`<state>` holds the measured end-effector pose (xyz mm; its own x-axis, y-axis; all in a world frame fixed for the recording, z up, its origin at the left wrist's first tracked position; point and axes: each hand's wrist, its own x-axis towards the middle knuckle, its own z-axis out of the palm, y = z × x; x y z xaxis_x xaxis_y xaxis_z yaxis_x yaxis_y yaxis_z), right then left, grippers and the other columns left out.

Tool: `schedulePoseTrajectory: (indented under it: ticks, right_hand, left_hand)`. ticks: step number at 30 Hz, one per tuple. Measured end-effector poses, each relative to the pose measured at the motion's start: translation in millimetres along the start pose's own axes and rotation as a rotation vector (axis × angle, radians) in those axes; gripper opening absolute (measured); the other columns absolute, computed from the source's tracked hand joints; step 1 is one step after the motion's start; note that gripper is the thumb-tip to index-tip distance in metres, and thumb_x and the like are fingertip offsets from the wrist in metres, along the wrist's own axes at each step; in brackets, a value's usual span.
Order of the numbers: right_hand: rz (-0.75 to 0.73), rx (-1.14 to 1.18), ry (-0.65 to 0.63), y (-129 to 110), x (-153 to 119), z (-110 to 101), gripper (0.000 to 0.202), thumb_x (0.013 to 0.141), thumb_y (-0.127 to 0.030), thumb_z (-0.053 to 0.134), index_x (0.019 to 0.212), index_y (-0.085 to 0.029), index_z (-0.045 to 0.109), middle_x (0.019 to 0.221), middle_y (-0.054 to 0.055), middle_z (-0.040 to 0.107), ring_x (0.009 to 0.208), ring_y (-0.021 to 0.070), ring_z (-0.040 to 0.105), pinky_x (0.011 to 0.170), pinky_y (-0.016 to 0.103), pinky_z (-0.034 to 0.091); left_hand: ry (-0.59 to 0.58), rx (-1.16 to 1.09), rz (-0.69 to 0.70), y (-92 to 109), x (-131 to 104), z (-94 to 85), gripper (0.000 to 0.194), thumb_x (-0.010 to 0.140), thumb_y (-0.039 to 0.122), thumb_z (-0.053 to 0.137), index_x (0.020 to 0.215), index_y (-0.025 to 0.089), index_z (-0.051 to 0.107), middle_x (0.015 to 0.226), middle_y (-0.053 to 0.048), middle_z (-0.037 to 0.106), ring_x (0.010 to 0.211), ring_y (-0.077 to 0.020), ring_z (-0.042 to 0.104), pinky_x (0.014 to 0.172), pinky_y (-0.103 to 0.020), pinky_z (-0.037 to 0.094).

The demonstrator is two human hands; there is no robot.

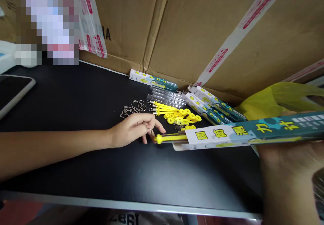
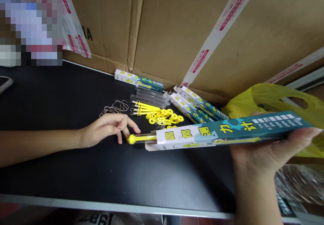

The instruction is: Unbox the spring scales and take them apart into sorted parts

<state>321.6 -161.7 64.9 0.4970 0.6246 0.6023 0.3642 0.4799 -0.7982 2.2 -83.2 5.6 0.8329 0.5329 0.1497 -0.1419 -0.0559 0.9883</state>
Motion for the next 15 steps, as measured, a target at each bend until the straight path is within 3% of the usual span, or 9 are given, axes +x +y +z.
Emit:
schedulePoseTrajectory:
  ticks: [3, 6, 10, 12, 15]
  right_hand:
    - [-0.136, -0.001, 0.086, -0.4, 2.0, 2.7, 0.045, 0.074, -0.069, 0.044, 0.083, -0.03, 0.065, 0.102, 0.004, 0.062, 0.096, 0.0343, 0.062, 0.058, 0.046, 0.051]
    - [-0.124, -0.064, 0.088, -0.7, -0.7, 4.5, 0.045, 0.074, -0.069, 0.043, 0.083, -0.031, 0.065, 0.099, 0.004, 0.064, 0.099, 0.0338, 0.061, 0.061, 0.046, 0.052]
    - [-0.105, -0.027, 0.051, -0.8, -4.0, 8.5, 0.045, 0.075, -0.067, 0.044, 0.092, -0.031, 0.065, 0.095, 0.004, 0.063, 0.094, 0.0327, 0.062, 0.058, 0.044, 0.052]
    - [-0.11, 0.026, 0.046, 0.0, -3.9, 10.0, 0.044, 0.074, -0.066, 0.047, 0.092, -0.03, 0.064, 0.093, 0.003, 0.063, 0.091, 0.0319, 0.063, 0.057, 0.043, 0.051]
    - [-0.119, 0.084, 0.071, 1.8, -1.7, 8.4, 0.043, 0.07, -0.066, 0.053, 0.085, -0.028, 0.065, 0.091, 0.003, 0.064, 0.09, 0.0308, 0.064, 0.061, 0.043, 0.052]
  left_hand:
    - [-0.005, -0.008, -0.07, 0.0, -0.2, 1.1, 0.023, 0.087, 0.026, 0.044, 0.07, 0.018, 0.031, 0.109, -0.011, 0.063, 0.061, -0.0098, 0.064, 0.046, -0.019, 0.044]
    - [0.036, 0.126, -0.073, -1.3, -0.3, 3.8, 0.03, 0.083, 0.03, 0.057, 0.073, 0.02, 0.03, 0.094, -0.005, 0.066, 0.057, -0.0073, 0.06, 0.044, -0.017, 0.039]
    - [0.073, 0.455, 0.006, -2.2, -2.2, 5.6, 0.039, 0.071, 0.033, 0.072, 0.097, 0.02, 0.046, 0.087, 0.002, 0.064, 0.058, -0.0052, 0.052, 0.051, -0.017, 0.039]
    - [0.067, 0.616, 0.041, -2.2, -3.0, 5.3, 0.041, 0.074, 0.036, 0.071, 0.107, 0.021, 0.052, 0.084, 0.004, 0.062, 0.058, -0.0055, 0.05, 0.054, -0.018, 0.039]
    - [0.05, 0.757, 0.144, -2.0, -3.4, 4.5, 0.03, 0.079, 0.035, 0.066, 0.106, 0.022, 0.061, 0.081, 0.003, 0.062, 0.063, -0.0069, 0.053, 0.059, -0.018, 0.039]
